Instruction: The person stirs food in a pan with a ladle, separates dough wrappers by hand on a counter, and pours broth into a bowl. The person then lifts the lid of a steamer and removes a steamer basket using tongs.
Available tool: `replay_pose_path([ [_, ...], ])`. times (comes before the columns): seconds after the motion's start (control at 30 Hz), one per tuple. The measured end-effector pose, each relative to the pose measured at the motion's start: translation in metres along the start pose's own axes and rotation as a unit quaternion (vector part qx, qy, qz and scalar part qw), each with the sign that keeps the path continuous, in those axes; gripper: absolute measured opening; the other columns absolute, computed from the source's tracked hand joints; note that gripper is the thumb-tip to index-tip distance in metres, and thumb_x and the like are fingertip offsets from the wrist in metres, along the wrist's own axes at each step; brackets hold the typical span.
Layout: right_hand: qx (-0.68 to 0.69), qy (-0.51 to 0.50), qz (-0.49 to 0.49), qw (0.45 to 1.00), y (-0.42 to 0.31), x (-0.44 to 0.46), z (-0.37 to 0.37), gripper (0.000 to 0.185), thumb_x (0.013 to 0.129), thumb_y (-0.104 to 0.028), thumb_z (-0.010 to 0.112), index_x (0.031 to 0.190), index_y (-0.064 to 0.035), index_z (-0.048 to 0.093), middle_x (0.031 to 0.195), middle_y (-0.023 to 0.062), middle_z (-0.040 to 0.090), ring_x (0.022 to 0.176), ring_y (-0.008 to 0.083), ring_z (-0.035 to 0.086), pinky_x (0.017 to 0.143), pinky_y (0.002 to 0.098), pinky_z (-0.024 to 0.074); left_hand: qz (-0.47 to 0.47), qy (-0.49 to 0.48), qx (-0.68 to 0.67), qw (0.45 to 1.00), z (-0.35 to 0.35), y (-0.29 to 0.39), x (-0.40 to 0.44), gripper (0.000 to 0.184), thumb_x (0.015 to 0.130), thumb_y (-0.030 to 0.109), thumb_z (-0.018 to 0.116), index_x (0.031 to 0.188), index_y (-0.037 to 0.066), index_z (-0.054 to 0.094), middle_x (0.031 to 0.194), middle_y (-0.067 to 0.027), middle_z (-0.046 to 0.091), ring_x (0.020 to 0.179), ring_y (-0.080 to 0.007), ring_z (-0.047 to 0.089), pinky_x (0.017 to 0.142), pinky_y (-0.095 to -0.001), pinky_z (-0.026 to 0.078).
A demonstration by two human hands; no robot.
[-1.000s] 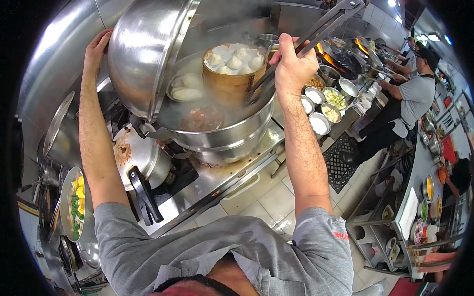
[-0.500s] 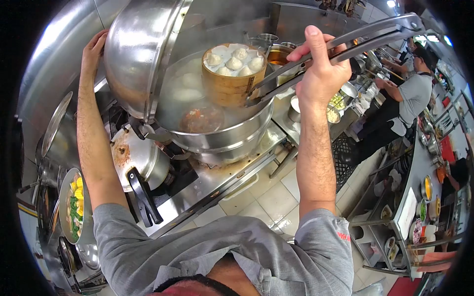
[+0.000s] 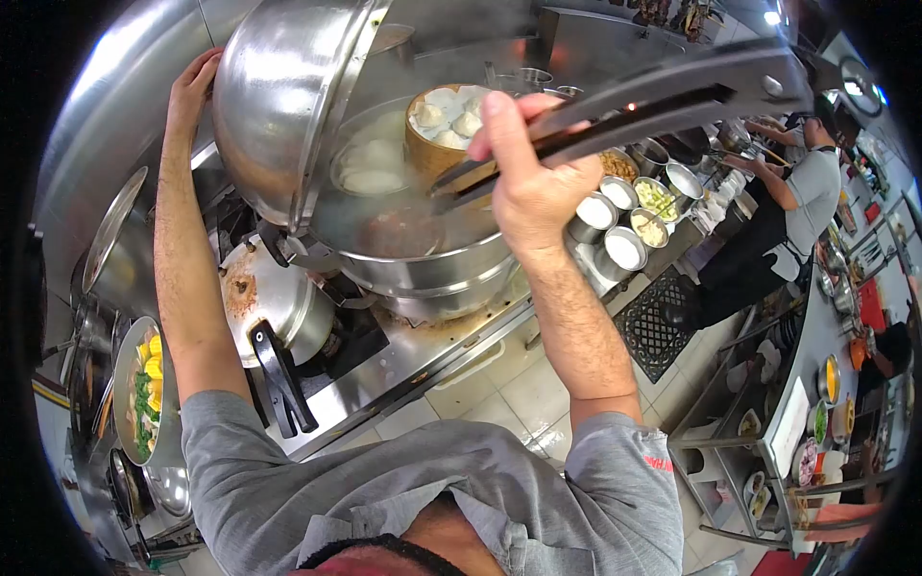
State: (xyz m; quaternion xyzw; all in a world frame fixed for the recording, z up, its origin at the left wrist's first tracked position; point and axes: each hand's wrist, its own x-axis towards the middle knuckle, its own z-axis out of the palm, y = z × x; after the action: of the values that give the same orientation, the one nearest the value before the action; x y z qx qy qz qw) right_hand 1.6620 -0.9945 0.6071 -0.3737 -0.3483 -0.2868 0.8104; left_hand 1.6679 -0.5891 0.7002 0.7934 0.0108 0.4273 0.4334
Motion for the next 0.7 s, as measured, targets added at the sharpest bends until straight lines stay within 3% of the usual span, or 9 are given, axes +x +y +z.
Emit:
replay_pose_path([
  [0.13, -0.041, -0.09, 0.053, 0.994, 0.0, 0.019, 0.0, 0.017, 0.076, -0.008, 0.069, 0.081, 0.0015, 0.056, 0.064, 0.0068, 0.059, 0.053, 0.0135, 0.058, 0.053, 0.0242, 0.0463, 0.002, -0.001, 0.015, 1.0, -0.002, 0.004, -0.003, 0.033, 0.087, 0.03, 0.056, 0.11, 0.008, 0.062, 0.096, 0.0008, 0.062, 0.082, -0.0073, 0.055, 0.069, -0.022, 0.044],
  [0.23, 0.016, -0.169, 0.123, 0.978, 0.005, 0.04, -0.012, 0.02, 0.079, -0.014, 0.067, 0.084, 0.0021, 0.056, 0.064, 0.0091, 0.06, 0.056, 0.0168, 0.06, 0.055, 0.0266, 0.0474, 0.005, 0.005, 0.022, 1.0, -0.008, -0.003, -0.001, 0.033, 0.087, 0.031, 0.056, 0.11, 0.01, 0.062, 0.095, 0.0016, 0.062, 0.081, -0.0068, 0.054, 0.069, -0.022, 0.043],
  [0.3, 0.032, -0.156, 0.134, 0.978, 0.018, 0.041, -0.017, 0.022, 0.078, -0.016, 0.067, 0.085, 0.0016, 0.056, 0.062, 0.0098, 0.059, 0.055, 0.0177, 0.06, 0.055, 0.0265, 0.047, 0.014, 0.014, 0.042, 0.999, -0.012, -0.009, 0.001, 0.033, 0.086, 0.032, 0.056, 0.111, 0.011, 0.062, 0.095, 0.002, 0.062, 0.08, -0.0066, 0.054, 0.069, -0.0221, 0.043],
  [0.5, -0.018, -0.16, 0.167, 0.973, 0.044, 0.037, -0.032, 0.024, 0.075, -0.018, 0.071, 0.083, -0.0011, 0.057, 0.06, 0.0065, 0.059, 0.051, 0.0138, 0.059, 0.045, 0.0199, 0.0335, 0.008, 0.025, 0.036, 0.999, -0.012, -0.011, 0.0, 0.034, 0.086, 0.034, 0.055, 0.111, 0.012, 0.062, 0.095, 0.002, 0.062, 0.081, -0.007, 0.055, 0.069, -0.0229, 0.044],
  [0.7, 0.055, -0.136, 0.236, 0.961, 0.047, 0.027, -0.016, 0.018, 0.074, -0.009, 0.07, 0.075, -0.0001, 0.054, 0.053, 0.0046, 0.051, 0.042, 0.0137, 0.05, 0.041, 0.0284, 0.0423, 0.017, 0.018, 0.025, 0.999, -0.01, -0.009, -0.001, 0.036, 0.086, 0.035, 0.055, 0.112, 0.011, 0.061, 0.096, 0.001, 0.063, 0.082, -0.0088, 0.056, 0.071, -0.0237, 0.044],
])
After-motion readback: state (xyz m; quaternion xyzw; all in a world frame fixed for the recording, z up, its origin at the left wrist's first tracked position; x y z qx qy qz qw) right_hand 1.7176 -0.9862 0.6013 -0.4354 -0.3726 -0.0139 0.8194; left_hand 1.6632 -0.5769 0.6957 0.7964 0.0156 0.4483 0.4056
